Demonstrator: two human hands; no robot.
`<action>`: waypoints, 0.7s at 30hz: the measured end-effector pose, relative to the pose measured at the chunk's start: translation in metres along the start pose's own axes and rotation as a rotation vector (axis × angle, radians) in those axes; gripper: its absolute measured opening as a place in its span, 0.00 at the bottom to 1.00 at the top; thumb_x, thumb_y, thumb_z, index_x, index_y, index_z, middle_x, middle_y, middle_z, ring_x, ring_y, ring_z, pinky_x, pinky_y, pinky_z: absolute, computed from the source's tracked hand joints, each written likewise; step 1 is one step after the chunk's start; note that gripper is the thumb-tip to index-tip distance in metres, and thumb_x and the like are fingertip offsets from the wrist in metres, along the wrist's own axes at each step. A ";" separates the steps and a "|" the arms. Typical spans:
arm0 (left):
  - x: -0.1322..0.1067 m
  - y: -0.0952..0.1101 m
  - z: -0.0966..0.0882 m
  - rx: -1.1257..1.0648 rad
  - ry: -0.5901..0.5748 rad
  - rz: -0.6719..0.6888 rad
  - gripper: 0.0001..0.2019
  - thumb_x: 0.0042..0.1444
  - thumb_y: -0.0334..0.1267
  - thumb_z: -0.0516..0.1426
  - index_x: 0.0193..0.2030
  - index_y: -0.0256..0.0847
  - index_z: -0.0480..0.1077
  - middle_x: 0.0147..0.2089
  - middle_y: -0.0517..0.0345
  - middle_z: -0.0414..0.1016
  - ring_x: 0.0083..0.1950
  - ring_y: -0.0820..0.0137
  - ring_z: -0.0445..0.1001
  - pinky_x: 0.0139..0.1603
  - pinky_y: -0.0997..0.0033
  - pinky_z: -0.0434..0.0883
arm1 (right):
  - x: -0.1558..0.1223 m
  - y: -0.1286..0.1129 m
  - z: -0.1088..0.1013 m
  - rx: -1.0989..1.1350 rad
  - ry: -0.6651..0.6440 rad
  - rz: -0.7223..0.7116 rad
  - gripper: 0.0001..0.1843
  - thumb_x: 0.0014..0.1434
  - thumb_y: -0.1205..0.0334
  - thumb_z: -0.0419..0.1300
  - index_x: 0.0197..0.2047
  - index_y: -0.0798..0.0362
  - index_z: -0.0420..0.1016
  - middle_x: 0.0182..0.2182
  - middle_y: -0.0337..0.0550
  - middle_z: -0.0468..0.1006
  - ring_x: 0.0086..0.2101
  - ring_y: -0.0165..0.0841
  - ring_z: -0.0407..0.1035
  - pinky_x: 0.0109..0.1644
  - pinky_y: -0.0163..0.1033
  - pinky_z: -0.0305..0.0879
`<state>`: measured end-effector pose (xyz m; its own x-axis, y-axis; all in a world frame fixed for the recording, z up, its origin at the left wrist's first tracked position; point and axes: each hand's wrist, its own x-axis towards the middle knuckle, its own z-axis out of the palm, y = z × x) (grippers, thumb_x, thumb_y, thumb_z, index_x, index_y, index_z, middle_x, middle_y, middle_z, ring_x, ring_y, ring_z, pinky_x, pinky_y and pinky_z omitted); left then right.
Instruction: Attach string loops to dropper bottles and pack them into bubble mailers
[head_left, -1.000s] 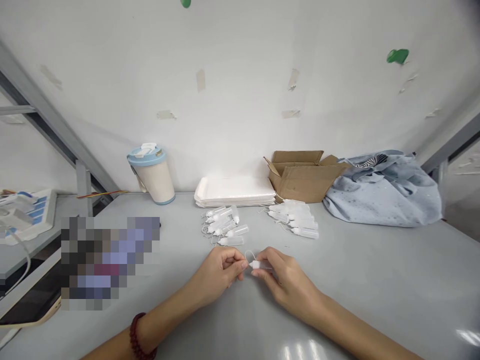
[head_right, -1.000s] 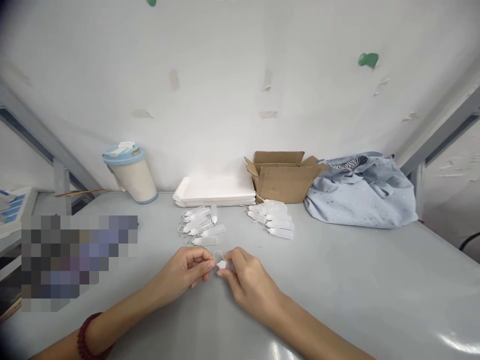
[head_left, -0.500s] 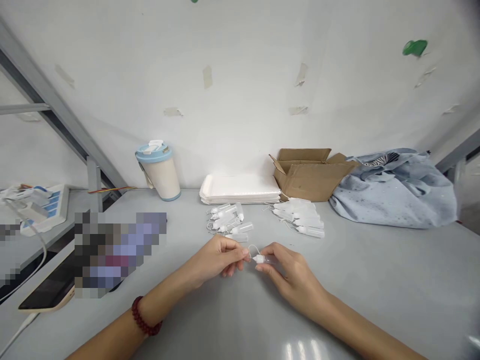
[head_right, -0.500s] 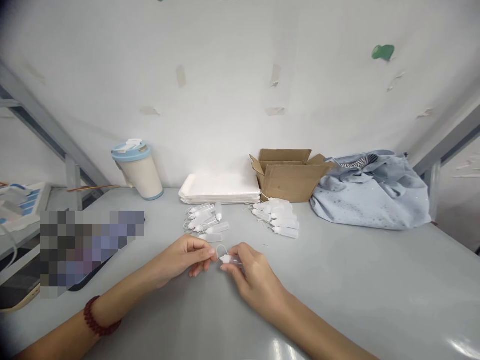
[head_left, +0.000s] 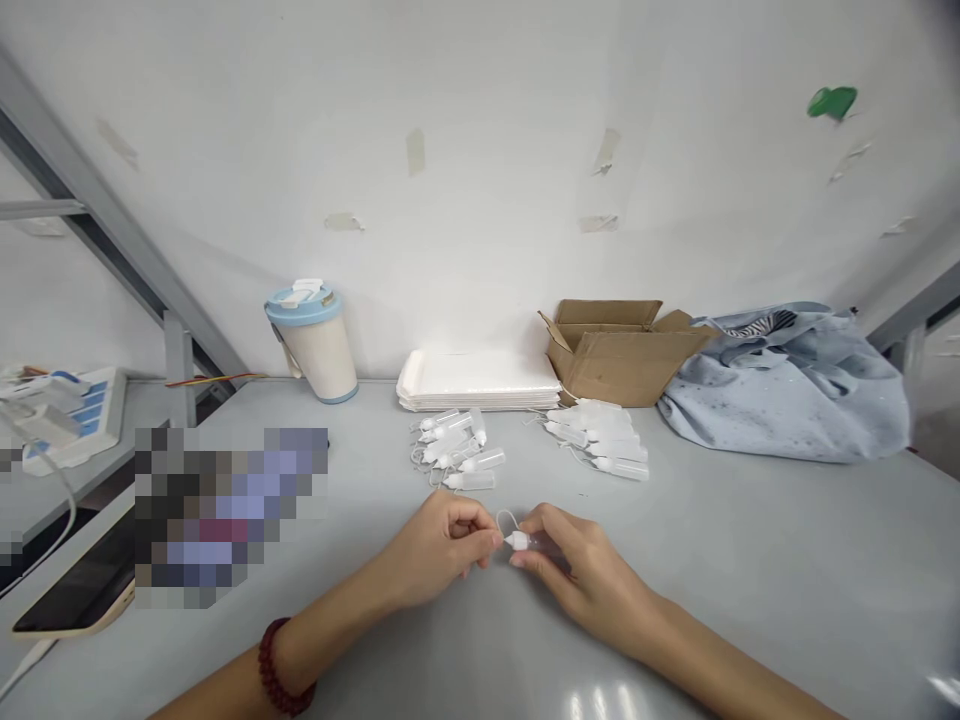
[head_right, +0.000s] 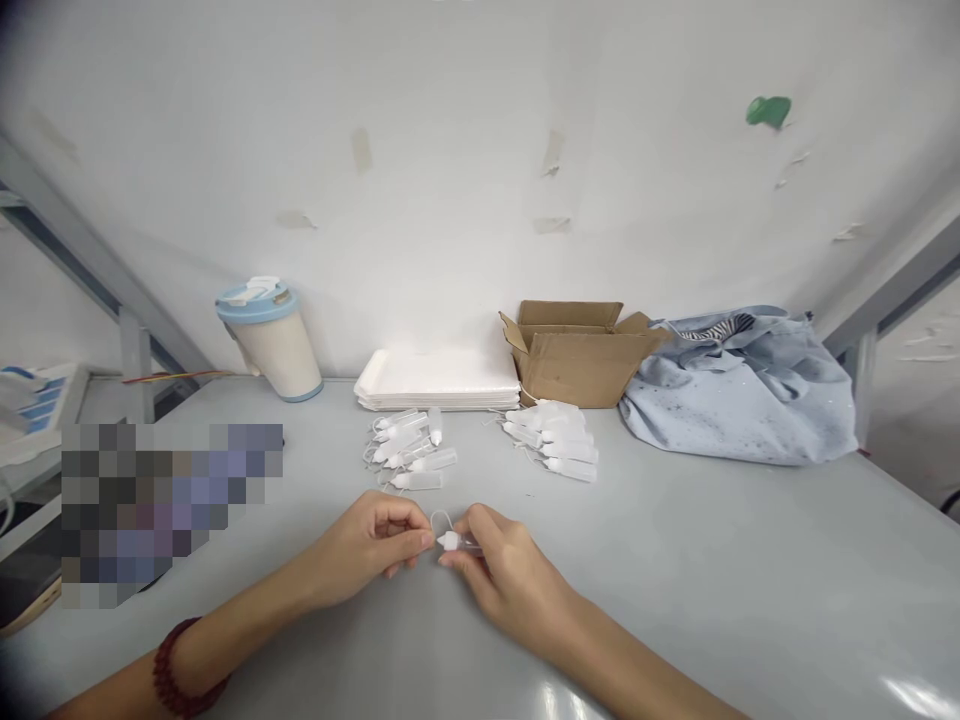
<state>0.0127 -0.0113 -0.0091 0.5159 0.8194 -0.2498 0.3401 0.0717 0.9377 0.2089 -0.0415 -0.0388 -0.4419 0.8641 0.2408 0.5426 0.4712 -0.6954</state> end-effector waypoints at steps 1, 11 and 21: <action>0.000 0.000 0.001 -0.004 0.001 -0.003 0.10 0.52 0.38 0.55 0.24 0.36 0.69 0.21 0.63 0.66 0.22 0.77 0.60 0.23 0.77 0.59 | 0.000 0.001 -0.001 0.002 -0.013 0.002 0.03 0.62 0.61 0.53 0.37 0.51 0.62 0.28 0.39 0.72 0.26 0.29 0.66 0.29 0.34 0.62; 0.000 -0.003 0.005 -0.015 0.000 0.005 0.11 0.53 0.39 0.54 0.25 0.36 0.69 0.21 0.63 0.65 0.22 0.77 0.60 0.23 0.77 0.58 | 0.001 0.008 -0.003 -0.054 -0.019 -0.104 0.04 0.64 0.61 0.50 0.41 0.51 0.61 0.32 0.42 0.73 0.28 0.30 0.68 0.31 0.34 0.65; 0.005 -0.006 -0.005 -0.034 0.054 0.048 0.13 0.57 0.40 0.50 0.34 0.36 0.74 0.26 0.61 0.69 0.23 0.77 0.63 0.23 0.77 0.59 | 0.013 0.022 -0.025 -0.147 0.063 -0.199 0.07 0.63 0.60 0.54 0.44 0.50 0.62 0.35 0.43 0.74 0.31 0.31 0.70 0.34 0.36 0.67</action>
<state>0.0096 -0.0045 -0.0144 0.4872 0.8521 -0.1913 0.2887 0.0495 0.9561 0.2327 -0.0157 -0.0339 -0.5077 0.7588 0.4080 0.5496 0.6499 -0.5249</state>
